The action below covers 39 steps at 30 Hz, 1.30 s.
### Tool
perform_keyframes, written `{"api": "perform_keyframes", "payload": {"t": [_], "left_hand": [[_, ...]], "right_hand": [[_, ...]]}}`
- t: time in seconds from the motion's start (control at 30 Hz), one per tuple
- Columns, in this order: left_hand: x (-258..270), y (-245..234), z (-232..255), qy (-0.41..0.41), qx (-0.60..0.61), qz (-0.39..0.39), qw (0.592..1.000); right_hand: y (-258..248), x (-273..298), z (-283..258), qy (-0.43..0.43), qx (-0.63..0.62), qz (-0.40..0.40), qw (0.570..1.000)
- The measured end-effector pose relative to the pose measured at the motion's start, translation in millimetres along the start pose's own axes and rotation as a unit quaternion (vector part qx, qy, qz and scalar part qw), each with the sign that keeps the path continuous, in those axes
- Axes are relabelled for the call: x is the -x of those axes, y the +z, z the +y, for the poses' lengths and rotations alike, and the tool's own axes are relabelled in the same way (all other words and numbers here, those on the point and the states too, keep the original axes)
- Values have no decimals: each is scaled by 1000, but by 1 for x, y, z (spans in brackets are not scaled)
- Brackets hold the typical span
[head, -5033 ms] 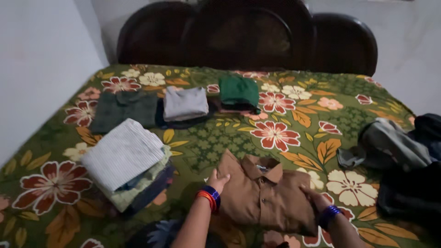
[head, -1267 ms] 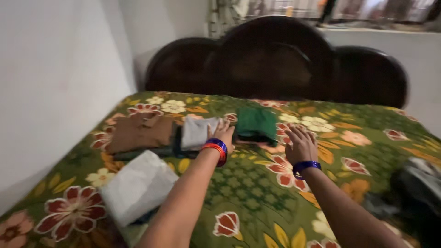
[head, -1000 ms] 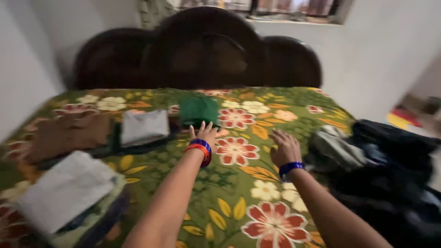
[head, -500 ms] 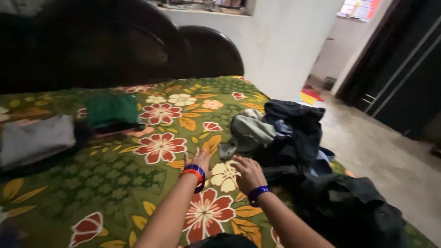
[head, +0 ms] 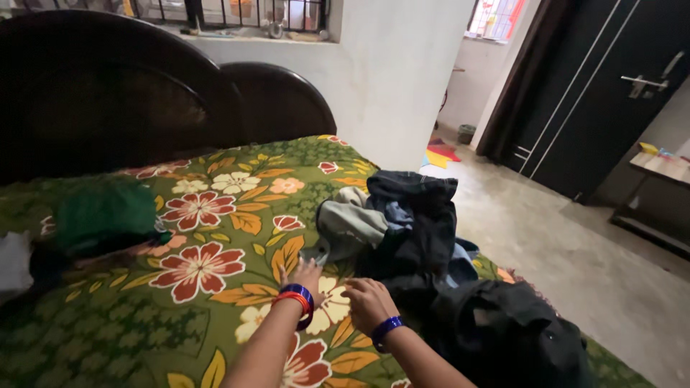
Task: The person folds a brown shirt and a gray t-shirt on a bed, smoothing and aligning each garment before folding it into a compact stack. The folded items are placed with other folded clothes already arranged on the bed.
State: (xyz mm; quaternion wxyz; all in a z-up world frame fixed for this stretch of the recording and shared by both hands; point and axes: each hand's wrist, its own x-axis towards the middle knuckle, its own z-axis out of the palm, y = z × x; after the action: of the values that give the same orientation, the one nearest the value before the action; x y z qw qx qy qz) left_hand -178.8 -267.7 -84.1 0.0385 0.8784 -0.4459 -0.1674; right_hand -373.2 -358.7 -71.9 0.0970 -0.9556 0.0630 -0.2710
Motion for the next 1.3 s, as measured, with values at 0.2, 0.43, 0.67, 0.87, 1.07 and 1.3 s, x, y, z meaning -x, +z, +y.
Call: {"api": "perform_keyframes", "payload": {"t": [0.2, 0.43, 0.67, 0.87, 1.07, 1.3], "left_hand": [[-30, 3, 14, 25, -6, 3, 1000], [-49, -5, 6, 23, 24, -40, 999], [-61, -2, -5, 16, 26, -87, 996], [-78, 16, -9, 37, 41, -53, 997], [-94, 22, -13, 43, 67, -57, 995], [-103, 44, -45, 39, 107, -63, 992]], "right_hand": [[22, -5, 49, -8, -17, -1, 1000], [56, -12, 95, 16, -19, -42, 999], [79, -25, 108, 26, 3, -73, 997], [92, -42, 134, 67, 29, -87, 994], [101, -72, 174, 119, 94, -68, 986], [116, -121, 228, 315, 230, -99, 916]]}}
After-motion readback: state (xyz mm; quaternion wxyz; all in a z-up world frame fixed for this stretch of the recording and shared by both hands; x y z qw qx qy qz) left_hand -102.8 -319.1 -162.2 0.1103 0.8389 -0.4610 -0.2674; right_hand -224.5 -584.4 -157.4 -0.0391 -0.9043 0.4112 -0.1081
